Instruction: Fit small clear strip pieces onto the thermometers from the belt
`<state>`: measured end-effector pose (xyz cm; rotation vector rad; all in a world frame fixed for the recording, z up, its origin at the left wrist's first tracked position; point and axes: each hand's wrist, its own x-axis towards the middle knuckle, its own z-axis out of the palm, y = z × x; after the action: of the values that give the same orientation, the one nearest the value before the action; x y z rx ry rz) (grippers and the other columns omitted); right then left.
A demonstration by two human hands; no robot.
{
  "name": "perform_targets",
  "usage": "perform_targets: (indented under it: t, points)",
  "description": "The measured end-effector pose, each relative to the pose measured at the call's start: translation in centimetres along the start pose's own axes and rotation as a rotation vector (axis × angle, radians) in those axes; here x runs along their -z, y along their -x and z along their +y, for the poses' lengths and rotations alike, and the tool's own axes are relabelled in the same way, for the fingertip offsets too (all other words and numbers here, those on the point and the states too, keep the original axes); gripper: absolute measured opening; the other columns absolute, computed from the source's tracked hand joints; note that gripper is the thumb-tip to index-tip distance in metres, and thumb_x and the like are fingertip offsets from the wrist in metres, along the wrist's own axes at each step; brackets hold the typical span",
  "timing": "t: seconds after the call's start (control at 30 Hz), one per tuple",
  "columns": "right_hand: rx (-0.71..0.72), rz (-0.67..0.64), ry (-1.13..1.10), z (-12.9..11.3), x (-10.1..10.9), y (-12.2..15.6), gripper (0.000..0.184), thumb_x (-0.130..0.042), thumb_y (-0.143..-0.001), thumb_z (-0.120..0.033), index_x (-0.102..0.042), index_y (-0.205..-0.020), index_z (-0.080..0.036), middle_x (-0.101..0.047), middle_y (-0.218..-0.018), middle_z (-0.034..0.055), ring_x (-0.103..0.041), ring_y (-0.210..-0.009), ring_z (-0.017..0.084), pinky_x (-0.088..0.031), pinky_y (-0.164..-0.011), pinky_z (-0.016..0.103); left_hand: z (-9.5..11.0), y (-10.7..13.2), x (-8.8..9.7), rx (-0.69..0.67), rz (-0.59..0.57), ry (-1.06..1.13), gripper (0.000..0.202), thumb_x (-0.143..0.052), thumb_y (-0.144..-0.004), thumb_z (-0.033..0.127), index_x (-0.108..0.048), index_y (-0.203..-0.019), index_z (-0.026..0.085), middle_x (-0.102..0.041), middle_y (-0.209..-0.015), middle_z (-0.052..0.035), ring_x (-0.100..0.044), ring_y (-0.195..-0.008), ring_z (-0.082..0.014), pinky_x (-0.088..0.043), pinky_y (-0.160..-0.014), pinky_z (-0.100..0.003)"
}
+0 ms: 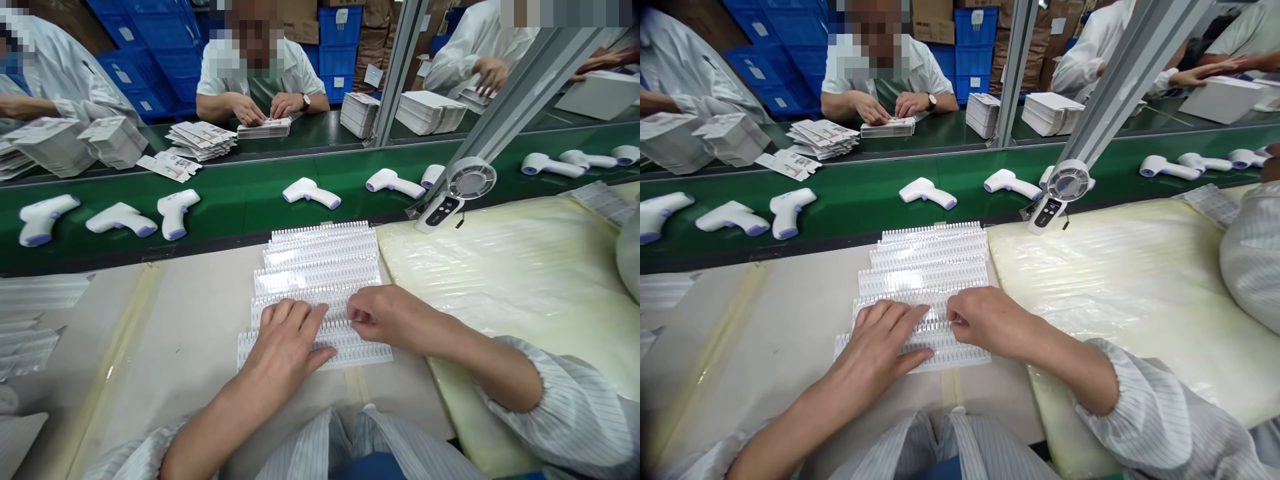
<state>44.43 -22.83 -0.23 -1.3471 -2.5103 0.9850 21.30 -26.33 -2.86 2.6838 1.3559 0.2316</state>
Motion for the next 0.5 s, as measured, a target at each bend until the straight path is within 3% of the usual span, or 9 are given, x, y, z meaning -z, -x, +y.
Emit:
perform_targets:
  t: [0.3,0.43,0.5]
  points:
    - [0.143,-0.037,0.164,-0.7,-0.2,0.5,0.017,-0.055,-0.085,-0.005,-0.061,-0.074,-0.017,-0.067,-0.076,0.0031,-0.060,-0.072,0.018,-0.035,-0.063,0.029,0.4,-0.3,0.3,0.012,-0.128,0.048,0.053,-0.080,-0.086,0.025,-0.059,-0.134,0.014,-0.070,-0.104,-0.0109,-0.060,-0.097,-0.0324,-0.044,-0.082,-0.046]
    - [0.133,-0.005,-0.065,-0.8,1.0,1.4,0.017,-0.058,-0.081,-0.005,-0.061,-0.074,-0.020,-0.064,-0.075,-0.0011,-0.059,-0.069,0.014,-0.039,-0.063,0.025,0.3,0.4,1.3,0.053,-0.169,0.163,0.053,-0.080,-0.085,0.024,-0.059,-0.133,0.018,-0.069,-0.109,-0.0101,-0.060,-0.101,-0.0318,-0.048,-0.088,-0.048]
    - [0.120,0.056,-0.199,-0.9,2.0,1.3,0.016,-0.060,-0.081,-0.007,-0.064,-0.076,-0.022,-0.064,-0.076,-0.0016,-0.058,-0.069,0.014,-0.041,-0.062,0.024,-1.1,0.0,2.6,0.029,-0.153,0.285,0.056,-0.082,-0.084,0.031,-0.058,-0.134,0.022,-0.066,-0.118,-0.0092,-0.059,-0.108,-0.0304,-0.050,-0.094,-0.046]
